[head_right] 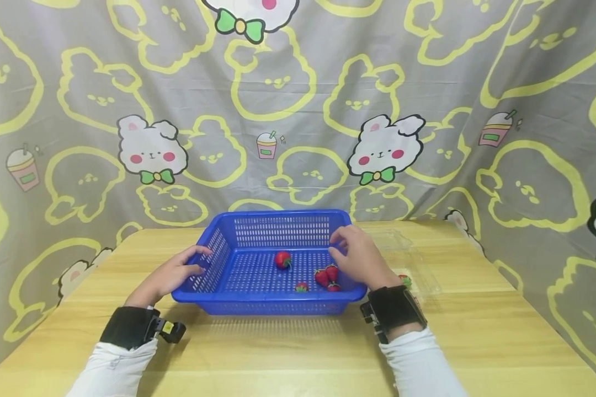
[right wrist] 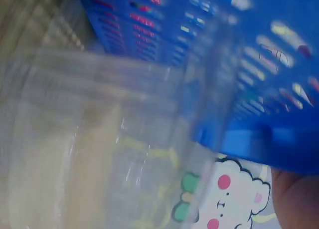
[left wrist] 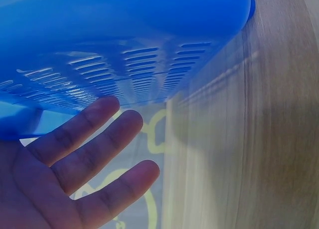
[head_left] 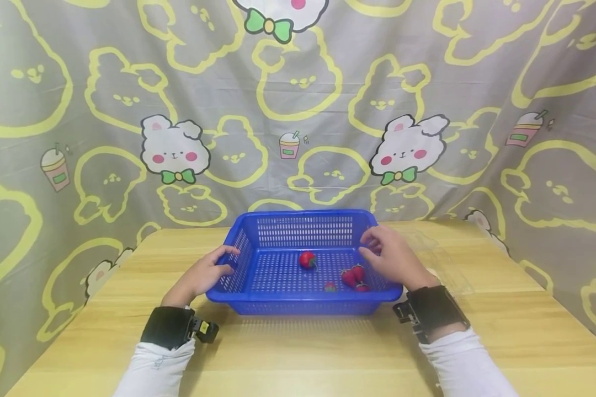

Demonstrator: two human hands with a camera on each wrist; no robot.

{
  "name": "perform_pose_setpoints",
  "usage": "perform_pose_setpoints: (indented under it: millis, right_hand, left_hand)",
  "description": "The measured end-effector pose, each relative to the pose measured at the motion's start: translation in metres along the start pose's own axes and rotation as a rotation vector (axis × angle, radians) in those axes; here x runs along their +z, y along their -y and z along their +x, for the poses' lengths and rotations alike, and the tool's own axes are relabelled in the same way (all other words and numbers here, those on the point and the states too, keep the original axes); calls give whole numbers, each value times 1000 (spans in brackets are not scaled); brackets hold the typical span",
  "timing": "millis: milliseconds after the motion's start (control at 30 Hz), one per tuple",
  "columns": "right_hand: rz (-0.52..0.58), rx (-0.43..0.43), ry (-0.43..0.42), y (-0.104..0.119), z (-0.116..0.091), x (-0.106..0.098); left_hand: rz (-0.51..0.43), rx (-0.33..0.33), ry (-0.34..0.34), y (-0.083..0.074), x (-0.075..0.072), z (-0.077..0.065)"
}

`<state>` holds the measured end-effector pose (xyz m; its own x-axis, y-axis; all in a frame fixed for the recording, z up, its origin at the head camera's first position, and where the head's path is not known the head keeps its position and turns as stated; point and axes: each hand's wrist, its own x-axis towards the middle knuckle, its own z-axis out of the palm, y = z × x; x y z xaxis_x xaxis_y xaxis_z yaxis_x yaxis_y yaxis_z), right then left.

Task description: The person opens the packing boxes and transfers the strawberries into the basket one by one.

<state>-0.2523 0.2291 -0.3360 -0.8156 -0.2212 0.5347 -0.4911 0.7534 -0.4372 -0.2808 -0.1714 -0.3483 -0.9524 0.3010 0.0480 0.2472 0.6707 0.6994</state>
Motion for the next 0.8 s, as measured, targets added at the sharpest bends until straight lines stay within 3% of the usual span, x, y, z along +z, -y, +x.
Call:
perform_pose_setpoints:
  millis: [100, 233, 400, 533, 800]
  right_hand:
    - [-28, 27, -19, -6, 0, -6]
    - [-54, 126, 29, -16, -2, -20]
    - [-68, 281, 170, -31, -11, -43]
    - [-114, 353, 273, -44, -20, -58]
    - [-162, 469, 495, -54, -31, -65]
  left_hand:
    - [-1, -3, 4, 0, 0, 0]
    - [-2, -2, 3, 0, -1, 0]
    - [1, -4, 2, 1, -1, 0]
    - [0, -6, 5, 1, 0, 0]
    - [-5, -5, 8, 1, 0, -1]
